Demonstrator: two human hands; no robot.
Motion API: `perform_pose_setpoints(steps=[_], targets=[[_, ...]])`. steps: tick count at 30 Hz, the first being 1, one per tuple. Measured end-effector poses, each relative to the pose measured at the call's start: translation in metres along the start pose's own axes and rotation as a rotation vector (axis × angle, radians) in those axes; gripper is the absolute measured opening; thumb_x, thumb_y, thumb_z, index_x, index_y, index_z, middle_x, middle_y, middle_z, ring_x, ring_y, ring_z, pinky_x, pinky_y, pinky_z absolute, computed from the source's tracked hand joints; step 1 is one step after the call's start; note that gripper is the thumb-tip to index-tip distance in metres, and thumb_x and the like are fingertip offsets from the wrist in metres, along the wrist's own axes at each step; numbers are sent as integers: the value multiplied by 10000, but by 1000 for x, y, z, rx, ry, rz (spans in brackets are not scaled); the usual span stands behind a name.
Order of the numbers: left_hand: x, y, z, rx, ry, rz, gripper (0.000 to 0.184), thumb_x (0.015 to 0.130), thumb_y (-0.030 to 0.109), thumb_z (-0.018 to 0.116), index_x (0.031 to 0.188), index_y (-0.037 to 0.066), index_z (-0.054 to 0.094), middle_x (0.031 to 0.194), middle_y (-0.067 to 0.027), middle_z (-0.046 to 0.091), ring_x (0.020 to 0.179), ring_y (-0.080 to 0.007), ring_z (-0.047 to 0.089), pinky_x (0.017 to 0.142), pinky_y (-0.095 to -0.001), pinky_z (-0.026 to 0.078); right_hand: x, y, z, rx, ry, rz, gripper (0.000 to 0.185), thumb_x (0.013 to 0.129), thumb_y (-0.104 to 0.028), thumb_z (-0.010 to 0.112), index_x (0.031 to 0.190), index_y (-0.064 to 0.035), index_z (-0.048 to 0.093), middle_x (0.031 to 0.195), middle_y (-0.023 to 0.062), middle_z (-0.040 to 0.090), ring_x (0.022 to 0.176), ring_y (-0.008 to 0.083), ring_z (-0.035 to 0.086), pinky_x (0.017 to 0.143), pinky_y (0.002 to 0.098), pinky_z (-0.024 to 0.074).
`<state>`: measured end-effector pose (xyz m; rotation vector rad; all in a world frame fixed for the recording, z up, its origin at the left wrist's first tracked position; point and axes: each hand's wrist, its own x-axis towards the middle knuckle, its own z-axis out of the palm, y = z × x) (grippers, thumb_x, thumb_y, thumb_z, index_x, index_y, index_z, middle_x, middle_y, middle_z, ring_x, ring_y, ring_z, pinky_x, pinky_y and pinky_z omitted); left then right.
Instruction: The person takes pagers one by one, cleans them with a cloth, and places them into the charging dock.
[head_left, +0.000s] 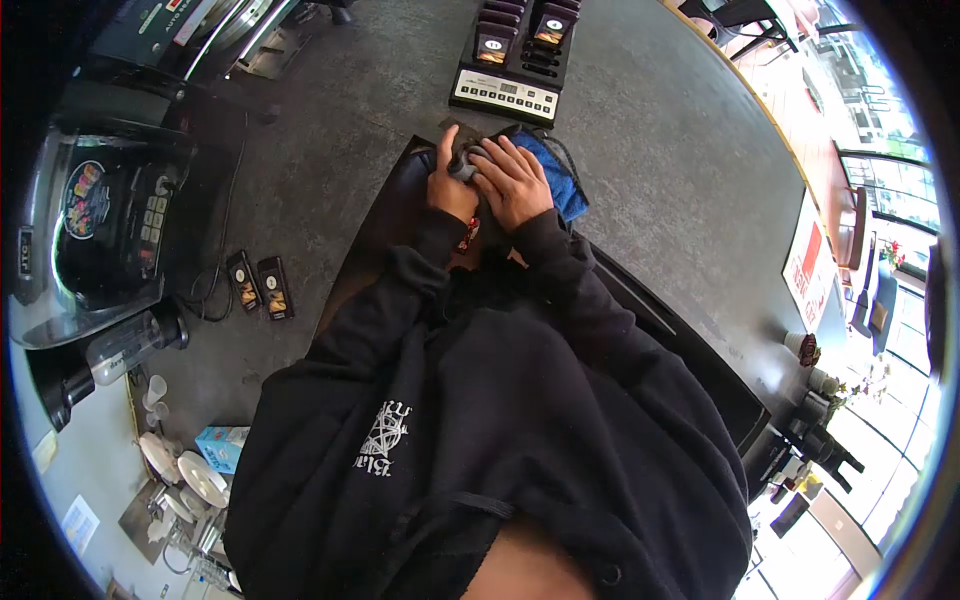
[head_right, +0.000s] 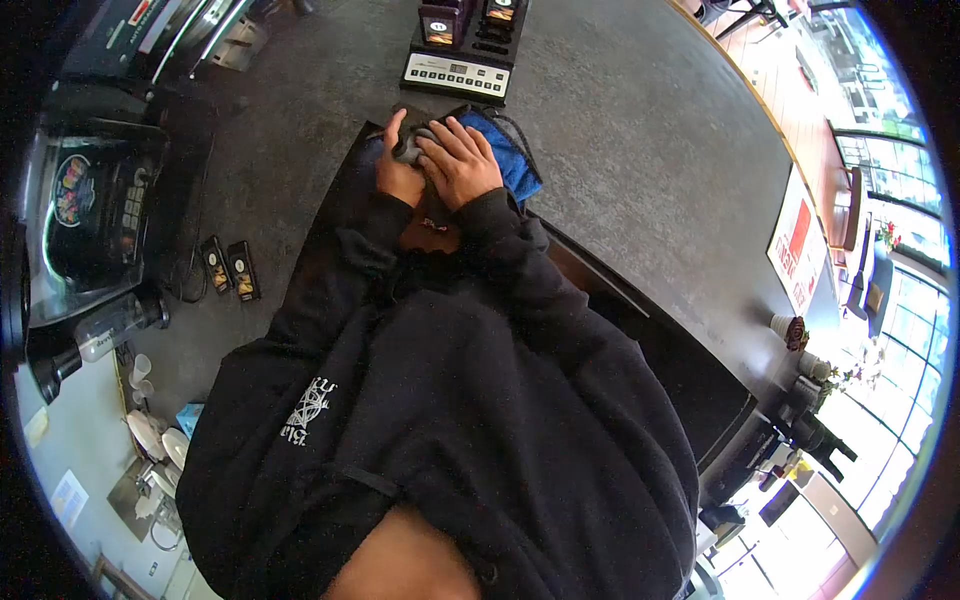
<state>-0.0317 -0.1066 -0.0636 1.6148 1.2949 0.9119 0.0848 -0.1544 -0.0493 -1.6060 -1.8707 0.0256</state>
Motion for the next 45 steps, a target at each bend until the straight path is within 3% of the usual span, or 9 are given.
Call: perform_pose_setpoints(steps=[5,12,15,23,29,32,38,41,45], targets=[[0,-6,2,-21,48,167,799,667,106,731,1341,162,305,1066,-243,587,993,-403,578,795,-421,492,1,8,-4,-24,-28,55,297,857,-204,573,1144,-131,593,1257,77,529,1234,277,430,1008,402,336],[-3,3,-3,-65,-73,15,876,628,36,779,1346,121,284,1172,-201,530,1072,-319,551,843,-375,479,0,16,-4,-77,-14,81,277,857,-200,578,1127,-139,592,1269,74,510,1239,273,423,1029,412,327],[-3,-2,-1,-172,-104,38,841,625,26,782,1304,101,291,1132,-195,558,1011,-287,583,813,-355,490,0,17,-2,-91,13,119,285,853,-189,581,1131,-131,585,1265,73,513,1230,274,432,1021,412,337],[-2,-5,-2,-8,-104,203,661,645,75,795,1176,64,402,1086,-135,596,815,-223,595,706,-335,486,-2,23,-8,-132,77,158,284,840,-151,589,1121,-103,588,1254,91,521,1214,292,447,1006,410,359],[0,5,-7,103,-137,282,422,650,87,755,1025,76,562,1088,-84,611,829,-276,585,723,-348,483,-14,36,-16,-133,124,215,283,825,-99,599,1107,-84,587,1263,110,513,1186,297,475,954,371,421],[2,-7,-3,123,-98,442,397,654,101,753,1010,83,580,1125,-84,605,876,-295,588,751,-353,482,-20,41,-18,-154,132,235,276,828,-95,595,1104,-86,586,1248,108,522,1162,295,496,944,368,431],[-4,-5,-6,198,-86,511,317,709,183,737,971,74,595,1126,-113,609,931,-313,585,798,-372,473,-35,44,-32,-116,239,313,266,851,-81,572,1117,-66,574,1158,123,573,1040,290,578,842,342,493],[-12,7,-7,203,-162,459,291,762,235,723,986,87,612,1106,-110,620,1004,-291,588,807,-367,489,-36,38,-44,1,303,412,252,868,-91,559,1118,-66,581,1133,139,586,1019,303,586,834,340,491],[-19,21,-1,118,-219,390,286,822,248,665,1031,64,603,1019,-136,643,895,-280,631,741,-341,503,-38,35,-50,23,348,492,236,888,-121,539,1110,-59,592,1123,151,590,1013,307,590,850,346,477]])
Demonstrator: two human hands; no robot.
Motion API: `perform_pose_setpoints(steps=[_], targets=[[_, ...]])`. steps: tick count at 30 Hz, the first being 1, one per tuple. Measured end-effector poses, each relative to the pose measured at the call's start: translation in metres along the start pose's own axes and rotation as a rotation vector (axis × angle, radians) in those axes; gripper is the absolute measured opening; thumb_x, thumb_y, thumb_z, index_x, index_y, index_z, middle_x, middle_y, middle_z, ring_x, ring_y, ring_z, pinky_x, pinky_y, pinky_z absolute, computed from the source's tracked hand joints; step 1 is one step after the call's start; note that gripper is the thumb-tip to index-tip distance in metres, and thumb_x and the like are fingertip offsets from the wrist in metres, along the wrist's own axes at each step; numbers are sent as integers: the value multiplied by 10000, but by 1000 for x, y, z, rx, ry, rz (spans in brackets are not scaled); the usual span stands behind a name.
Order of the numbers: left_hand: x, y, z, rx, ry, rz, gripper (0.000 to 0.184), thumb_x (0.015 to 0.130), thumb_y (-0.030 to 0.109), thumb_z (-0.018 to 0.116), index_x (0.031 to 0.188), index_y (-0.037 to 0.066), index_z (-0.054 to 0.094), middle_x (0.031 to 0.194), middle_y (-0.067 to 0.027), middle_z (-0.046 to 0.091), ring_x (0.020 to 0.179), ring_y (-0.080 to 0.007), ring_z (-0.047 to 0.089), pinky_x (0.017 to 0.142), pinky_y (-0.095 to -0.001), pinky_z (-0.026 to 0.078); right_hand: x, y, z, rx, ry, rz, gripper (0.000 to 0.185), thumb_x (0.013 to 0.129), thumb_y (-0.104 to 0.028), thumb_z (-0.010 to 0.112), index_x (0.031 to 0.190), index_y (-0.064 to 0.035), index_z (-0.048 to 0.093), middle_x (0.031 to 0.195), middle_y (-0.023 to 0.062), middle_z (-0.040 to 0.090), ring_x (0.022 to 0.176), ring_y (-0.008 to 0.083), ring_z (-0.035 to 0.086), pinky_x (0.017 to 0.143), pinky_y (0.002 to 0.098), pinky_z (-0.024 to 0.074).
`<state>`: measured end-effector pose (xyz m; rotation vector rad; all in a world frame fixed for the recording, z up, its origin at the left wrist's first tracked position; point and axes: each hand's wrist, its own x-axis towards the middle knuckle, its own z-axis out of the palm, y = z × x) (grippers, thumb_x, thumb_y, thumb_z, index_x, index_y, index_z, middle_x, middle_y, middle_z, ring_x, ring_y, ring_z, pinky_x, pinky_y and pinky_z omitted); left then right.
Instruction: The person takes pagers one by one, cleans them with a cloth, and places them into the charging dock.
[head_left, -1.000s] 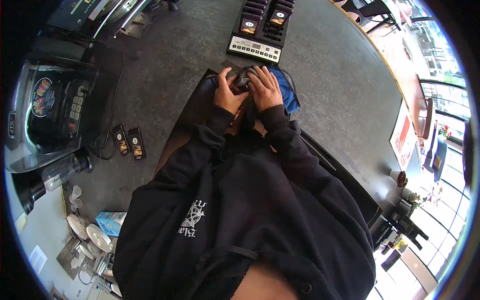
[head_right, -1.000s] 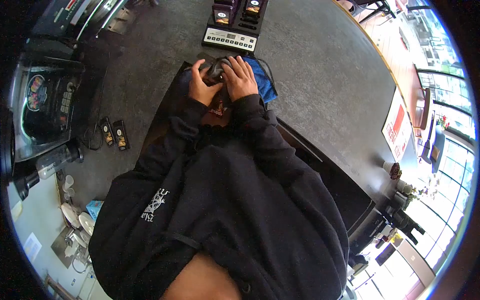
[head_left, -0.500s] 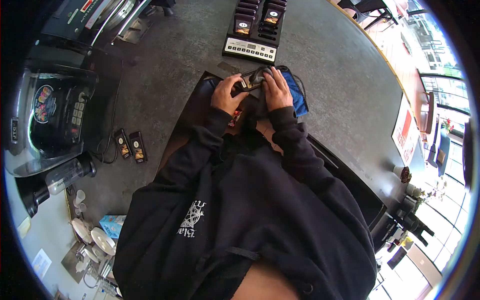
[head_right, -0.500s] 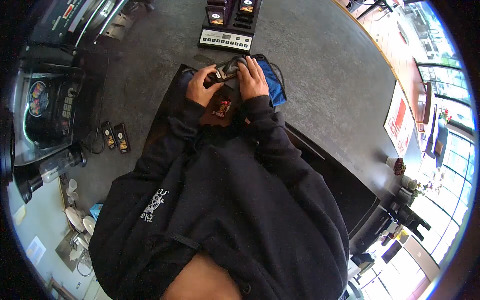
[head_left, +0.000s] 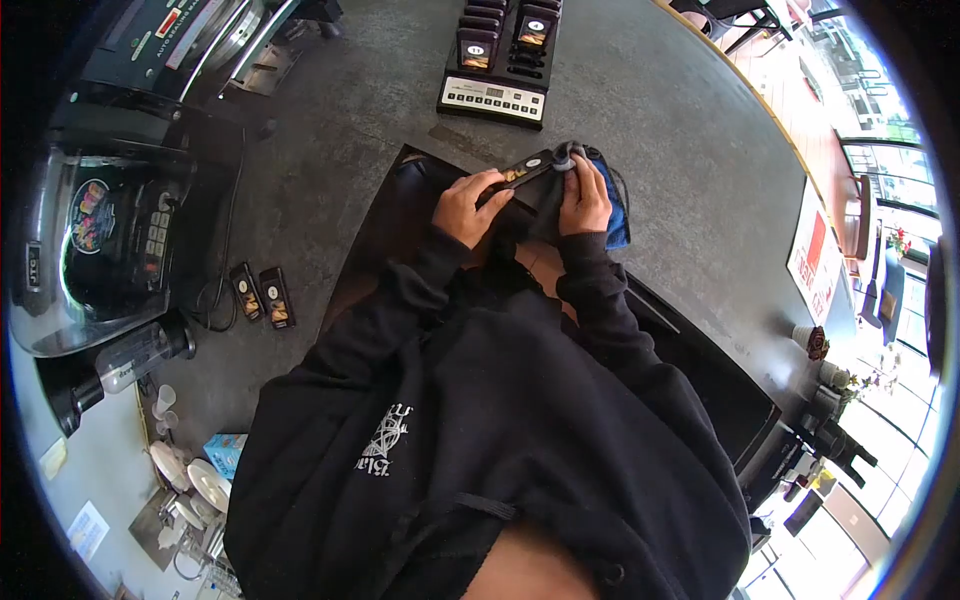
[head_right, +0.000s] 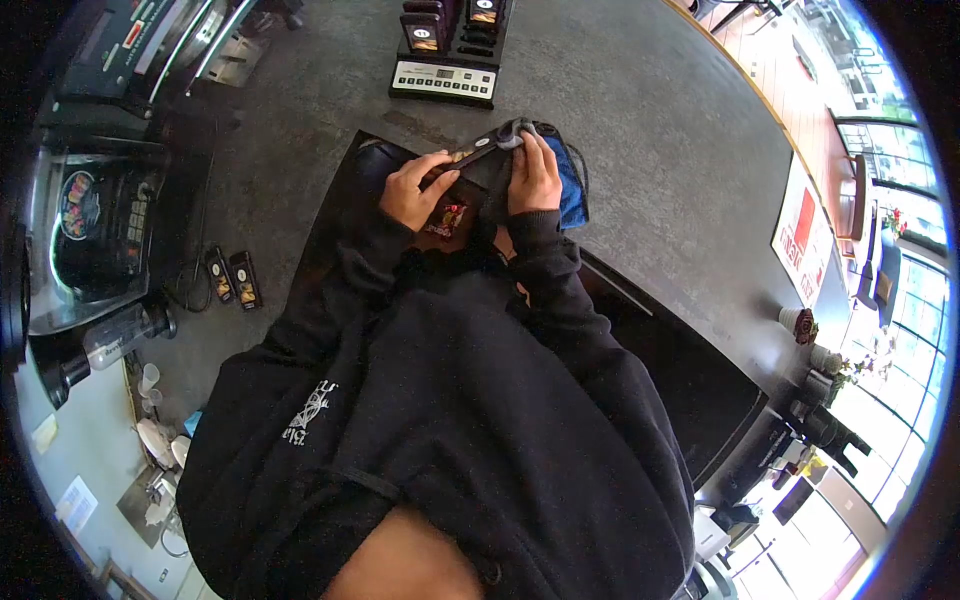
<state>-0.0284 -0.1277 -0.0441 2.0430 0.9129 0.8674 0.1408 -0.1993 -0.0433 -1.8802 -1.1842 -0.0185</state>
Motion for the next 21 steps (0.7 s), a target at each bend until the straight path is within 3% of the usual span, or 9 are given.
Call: perform_pose_setpoints(steps=[4,7,12,14,18,21], targets=[[3,5,6,-65,-8,-41,275,853,257,632,1031,49,608,931,-147,654,785,-252,652,674,-319,505,2,-2,1,18,11,31,237,889,-128,539,1109,-59,592,1127,151,590,1020,310,586,861,346,471],[10,2,11,-144,102,-142,253,870,274,609,939,34,651,846,-128,650,646,-206,644,591,-284,489,5,-4,6,29,14,-1,254,875,-135,559,1113,-54,587,1183,150,563,1059,314,564,878,347,461],[19,-9,9,46,137,-121,271,869,283,603,909,20,657,797,-128,619,678,-264,610,607,-345,480,9,-2,24,-58,-23,-162,279,855,-129,570,1127,-72,575,1253,135,519,1136,306,507,950,374,401],[20,-8,9,77,136,-172,189,820,198,635,866,15,651,778,-146,613,696,-318,597,613,-362,467,7,-5,30,-256,-76,-172,315,857,-133,560,1170,-98,551,1284,126,495,1172,301,473,979,394,364],[17,-11,13,102,167,-123,218,804,214,654,870,7,648,786,-144,600,697,-294,602,625,-346,474,5,-7,31,-378,-154,-163,344,891,-181,510,1231,-130,517,1332,115,448,1231,301,418,1018,424,319],[9,-2,10,-12,101,-248,281,740,181,719,945,12,626,824,-121,589,708,-244,605,639,-325,484,4,-8,32,-369,-152,-154,345,900,-196,494,1237,-127,515,1344,116,436,1244,307,405,1032,432,303]])
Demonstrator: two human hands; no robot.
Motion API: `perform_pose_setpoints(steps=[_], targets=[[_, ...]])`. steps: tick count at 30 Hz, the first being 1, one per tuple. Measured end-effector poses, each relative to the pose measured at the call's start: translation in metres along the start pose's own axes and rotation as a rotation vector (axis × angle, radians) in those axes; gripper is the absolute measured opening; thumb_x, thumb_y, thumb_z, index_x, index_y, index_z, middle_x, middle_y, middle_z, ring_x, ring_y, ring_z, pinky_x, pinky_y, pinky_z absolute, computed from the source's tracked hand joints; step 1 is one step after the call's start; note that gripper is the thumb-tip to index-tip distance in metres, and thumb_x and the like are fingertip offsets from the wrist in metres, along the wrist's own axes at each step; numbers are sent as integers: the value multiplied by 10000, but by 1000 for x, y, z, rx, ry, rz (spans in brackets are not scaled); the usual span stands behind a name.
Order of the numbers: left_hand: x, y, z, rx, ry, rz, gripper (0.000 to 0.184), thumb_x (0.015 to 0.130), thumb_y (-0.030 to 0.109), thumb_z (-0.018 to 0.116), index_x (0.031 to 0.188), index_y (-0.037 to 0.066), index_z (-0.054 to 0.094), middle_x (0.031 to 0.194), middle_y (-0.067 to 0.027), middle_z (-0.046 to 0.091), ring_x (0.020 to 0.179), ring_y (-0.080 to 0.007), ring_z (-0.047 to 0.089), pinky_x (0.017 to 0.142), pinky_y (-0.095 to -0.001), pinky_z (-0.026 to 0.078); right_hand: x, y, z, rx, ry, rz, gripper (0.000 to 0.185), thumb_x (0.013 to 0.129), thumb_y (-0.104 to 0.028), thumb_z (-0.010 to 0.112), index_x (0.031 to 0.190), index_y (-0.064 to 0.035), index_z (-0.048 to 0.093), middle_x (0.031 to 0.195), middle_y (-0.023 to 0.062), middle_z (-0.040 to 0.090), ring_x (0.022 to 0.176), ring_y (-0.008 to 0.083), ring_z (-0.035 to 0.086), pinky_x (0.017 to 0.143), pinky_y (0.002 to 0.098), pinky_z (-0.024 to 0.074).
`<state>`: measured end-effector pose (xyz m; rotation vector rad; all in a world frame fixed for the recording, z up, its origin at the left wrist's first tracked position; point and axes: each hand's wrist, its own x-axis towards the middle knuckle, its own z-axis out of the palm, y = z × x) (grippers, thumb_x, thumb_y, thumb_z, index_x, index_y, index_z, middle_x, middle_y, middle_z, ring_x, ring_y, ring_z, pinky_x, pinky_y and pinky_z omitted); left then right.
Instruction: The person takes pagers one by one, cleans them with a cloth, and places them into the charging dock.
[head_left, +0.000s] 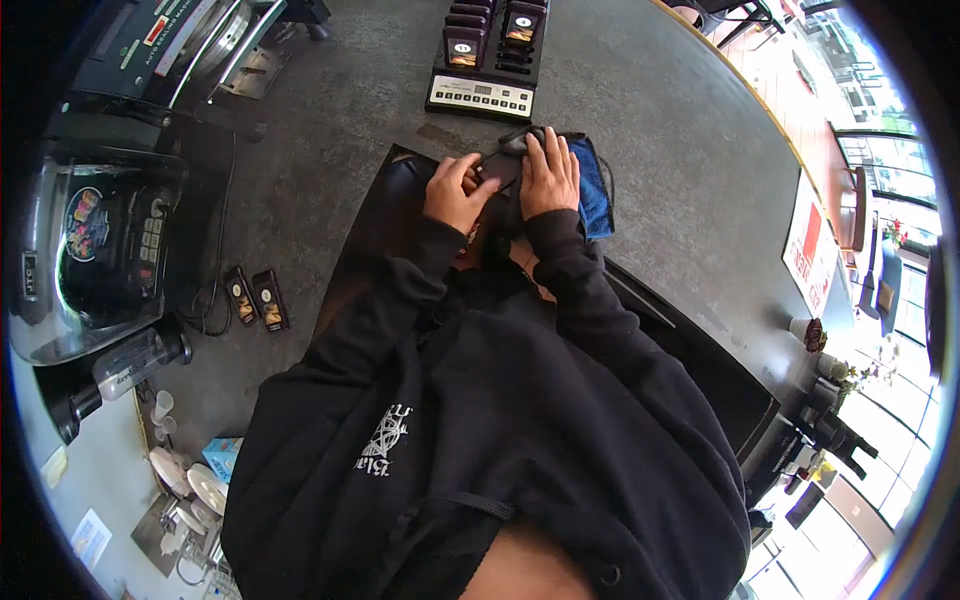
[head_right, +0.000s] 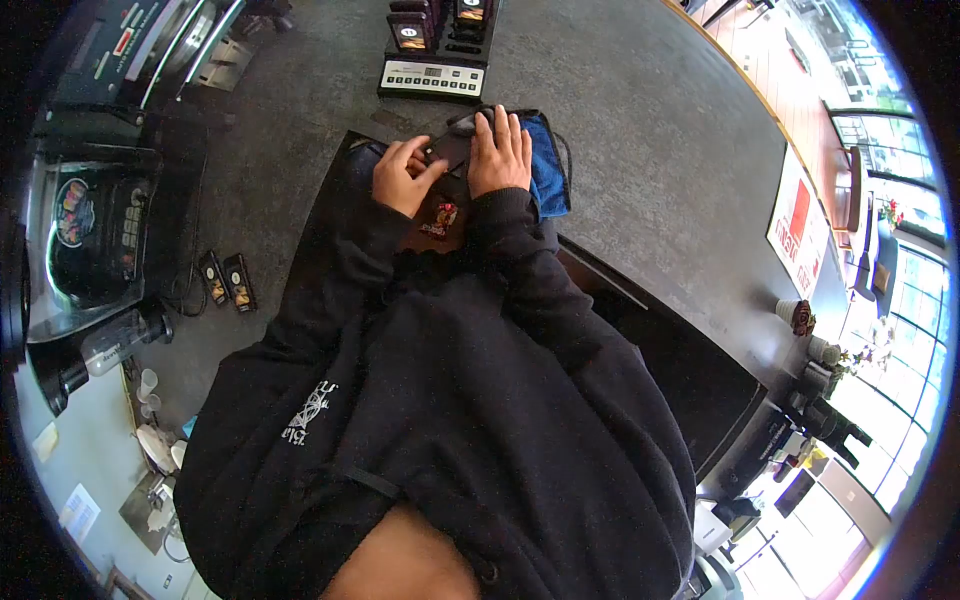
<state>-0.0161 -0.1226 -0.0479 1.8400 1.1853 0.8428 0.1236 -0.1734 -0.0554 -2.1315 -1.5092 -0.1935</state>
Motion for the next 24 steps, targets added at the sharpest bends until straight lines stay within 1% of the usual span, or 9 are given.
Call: perform_pose_setpoints(steps=[2,3,5,13,15,16,18,20,24], targets=[[-5,-2,-1,-68,12,94,454,658,132,781,1050,26,576,855,-93,580,718,-202,598,647,-306,493,-1,-2,0,-30,-7,-8,345,900,-196,494,1236,-120,516,1349,118,430,1246,312,402,1033,433,301],[-5,-4,-2,-68,10,92,454,658,132,781,1050,26,576,855,-93,580,718,-202,598,647,-306,493,-1,-4,0,-59,-16,-18,346,900,-196,494,1235,-113,517,1355,121,424,1247,316,400,1034,435,299],[-3,-8,-1,-39,-14,173,574,609,99,811,1107,43,532,907,-82,590,726,-192,594,650,-302,501,-2,-5,0,-60,-20,-31,342,899,-192,494,1229,-104,522,1353,125,426,1251,319,396,1035,434,300],[-5,-13,3,-136,20,32,632,576,116,835,1095,45,482,958,-108,638,768,-182,626,698,-296,516,-3,-10,-3,107,-34,-131,325,881,-143,511,1193,-60,547,1320,137,460,1257,331,386,1037,424,312],[-5,-14,2,-155,17,14,648,575,115,836,1103,47,467,952,-113,643,775,-185,633,704,-298,517,-2,-10,-3,110,-74,-211,328,869,-124,526,1184,-33,546,1313,139,467,1254,334,391,1041,421,313],[-6,-13,2,-145,19,2,654,576,111,834,1109,50,460,951,-118,643,781,-194,636,705,-302,517,-3,-10,-3,132,-80,-247,328,863,-105,531,1182,-29,546,1307,125,473,1258,311,392,1045,431,316],[-6,-13,3,-137,17,-7,660,577,107,832,1115,53,454,949,-123,643,787,-203,640,705,-306,517,-5,-10,-4,175,-108,-297,327,859,-104,535,1178,-33,551,1307,121,475,1258,309,393,1048,431,312],[-6,-15,4,-174,25,-75,678,565,101,832,1119,61,443,946,-124,645,795,-218,643,708,-311,516,-5,-10,-4,277,-154,-376,327,842,-81,558,1167,-37,557,1310,117,478,1267,288,392,1062,420,300],[-3,-17,3,-120,70,34,686,562,95,828,1123,66,434,942,-122,644,797,-224,644,709,-314,515,-3,-1,-8,364,-241,-424,327,829,-66,577,1154,-40,564,1300,108,489,1264,289,399,1060,416,307]])
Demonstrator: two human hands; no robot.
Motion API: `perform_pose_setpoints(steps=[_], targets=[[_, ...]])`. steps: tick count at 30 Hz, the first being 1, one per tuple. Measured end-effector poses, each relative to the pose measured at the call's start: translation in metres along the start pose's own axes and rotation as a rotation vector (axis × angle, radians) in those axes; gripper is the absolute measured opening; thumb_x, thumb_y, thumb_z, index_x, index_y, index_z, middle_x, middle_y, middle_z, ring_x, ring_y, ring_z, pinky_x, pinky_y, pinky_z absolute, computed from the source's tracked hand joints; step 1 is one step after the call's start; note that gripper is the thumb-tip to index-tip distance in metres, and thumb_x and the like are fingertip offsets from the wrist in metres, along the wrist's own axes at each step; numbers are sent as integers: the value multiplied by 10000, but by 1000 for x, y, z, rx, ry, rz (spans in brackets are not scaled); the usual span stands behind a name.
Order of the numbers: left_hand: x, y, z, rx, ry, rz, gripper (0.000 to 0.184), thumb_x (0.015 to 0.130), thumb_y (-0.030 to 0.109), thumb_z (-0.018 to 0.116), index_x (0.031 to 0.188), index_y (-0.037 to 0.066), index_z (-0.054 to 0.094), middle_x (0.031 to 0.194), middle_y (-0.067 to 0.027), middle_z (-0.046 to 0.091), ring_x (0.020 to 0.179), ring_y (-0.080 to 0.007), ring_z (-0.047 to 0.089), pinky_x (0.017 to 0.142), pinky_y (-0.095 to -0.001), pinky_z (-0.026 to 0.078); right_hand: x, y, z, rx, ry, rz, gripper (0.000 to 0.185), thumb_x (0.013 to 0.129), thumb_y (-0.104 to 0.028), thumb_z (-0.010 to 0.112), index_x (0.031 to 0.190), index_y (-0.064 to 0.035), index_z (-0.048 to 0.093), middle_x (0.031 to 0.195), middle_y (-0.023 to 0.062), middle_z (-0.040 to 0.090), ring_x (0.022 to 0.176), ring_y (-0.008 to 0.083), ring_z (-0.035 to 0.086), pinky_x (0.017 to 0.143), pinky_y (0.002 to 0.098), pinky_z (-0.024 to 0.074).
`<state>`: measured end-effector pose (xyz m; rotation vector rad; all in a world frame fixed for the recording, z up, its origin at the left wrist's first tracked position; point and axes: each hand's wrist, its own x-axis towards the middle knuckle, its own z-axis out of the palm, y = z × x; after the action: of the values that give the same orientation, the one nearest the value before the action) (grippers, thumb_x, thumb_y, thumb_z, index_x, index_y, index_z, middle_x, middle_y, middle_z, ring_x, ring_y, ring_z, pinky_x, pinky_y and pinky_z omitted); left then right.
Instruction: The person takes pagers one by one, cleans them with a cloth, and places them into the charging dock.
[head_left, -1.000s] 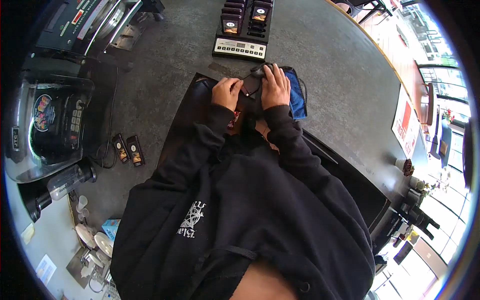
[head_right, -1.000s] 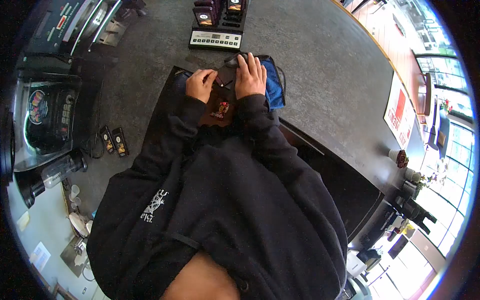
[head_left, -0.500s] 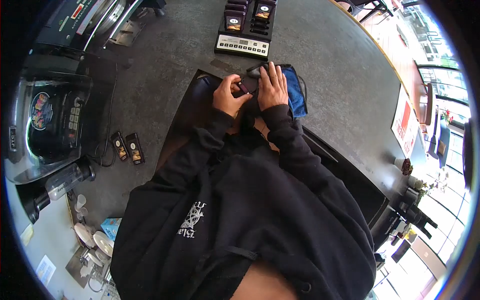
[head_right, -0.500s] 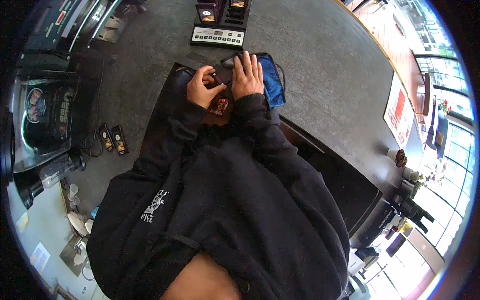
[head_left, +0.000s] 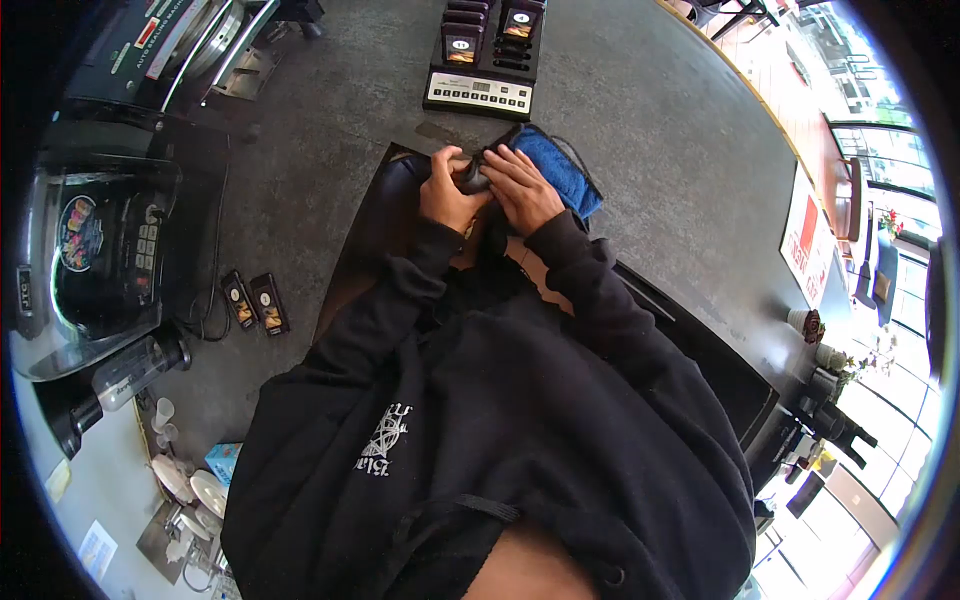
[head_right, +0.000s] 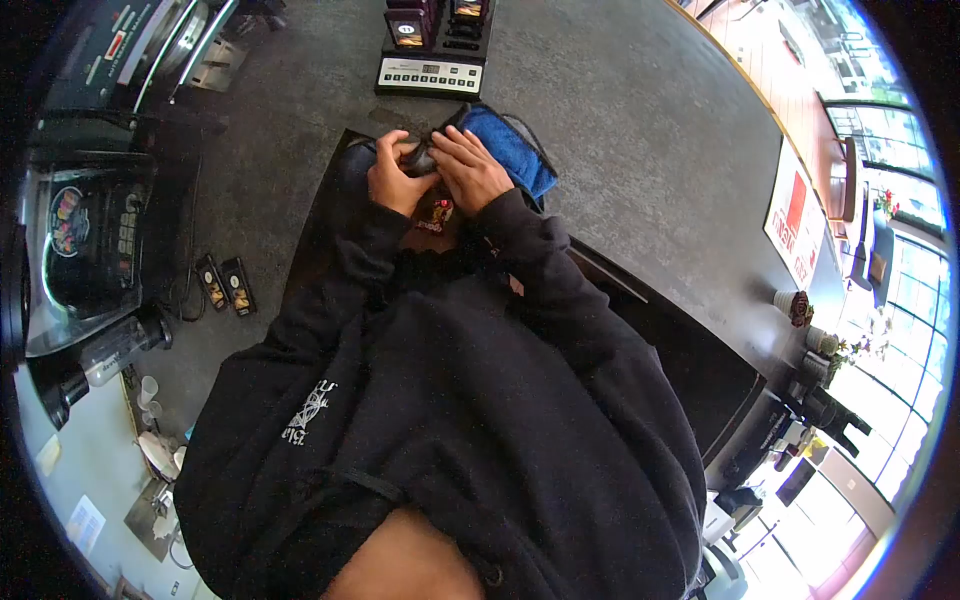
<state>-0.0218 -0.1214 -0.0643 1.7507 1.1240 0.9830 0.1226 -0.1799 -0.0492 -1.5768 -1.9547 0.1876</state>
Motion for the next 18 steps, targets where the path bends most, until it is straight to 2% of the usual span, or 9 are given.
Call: perform_pose_setpoints(steps=[2,7,10,15,17,18], targets=[[1,-1,0,-19,-14,25,698,561,97,829,1129,67,426,949,-114,646,781,-218,641,711,-309,516,-4,6,-4,93,-48,-77,326,818,-58,590,1143,-43,570,1282,101,506,1256,287,412,1055,418,315],[2,1,-2,-58,-74,-34,682,567,96,830,1120,51,433,974,-119,642,762,-205,630,711,-299,518,-15,13,-18,118,-21,-114,305,796,-46,602,1100,-31,590,1244,110,535,1230,299,441,1038,426,339],[3,4,-6,-39,-90,-21,661,578,105,827,1112,39,443,981,-116,638,769,-201,622,707,-298,517,-25,18,-29,46,22,-82,290,770,-30,618,1060,-22,614,1231,117,544,1219,304,454,1008,416,377],[7,4,-10,67,-99,47,628,597,120,814,1116,42,470,987,-104,616,789,-209,604,710,-309,509,-38,33,-41,13,35,0,264,790,-35,611,1053,-23,625,1219,121,554,1211,303,463,995,393,390],[9,7,-15,115,-108,32,599,597,131,802,1114,60,508,1042,-99,579,879,-241,568,787,-338,478,-40,38,-43,-23,66,49,271,791,-39,613,1061,-22,623,1209,122,560,1201,303,472,991,389,394],[10,5,-15,113,-110,34,599,597,131,802,1114,60,508,1042,-99,579,879,-241,568,787,-338,478,-38,37,-43,-9,94,91,267,788,-56,624,1054,-33,628,1205,119,564,1196,306,475,985,376,399]])
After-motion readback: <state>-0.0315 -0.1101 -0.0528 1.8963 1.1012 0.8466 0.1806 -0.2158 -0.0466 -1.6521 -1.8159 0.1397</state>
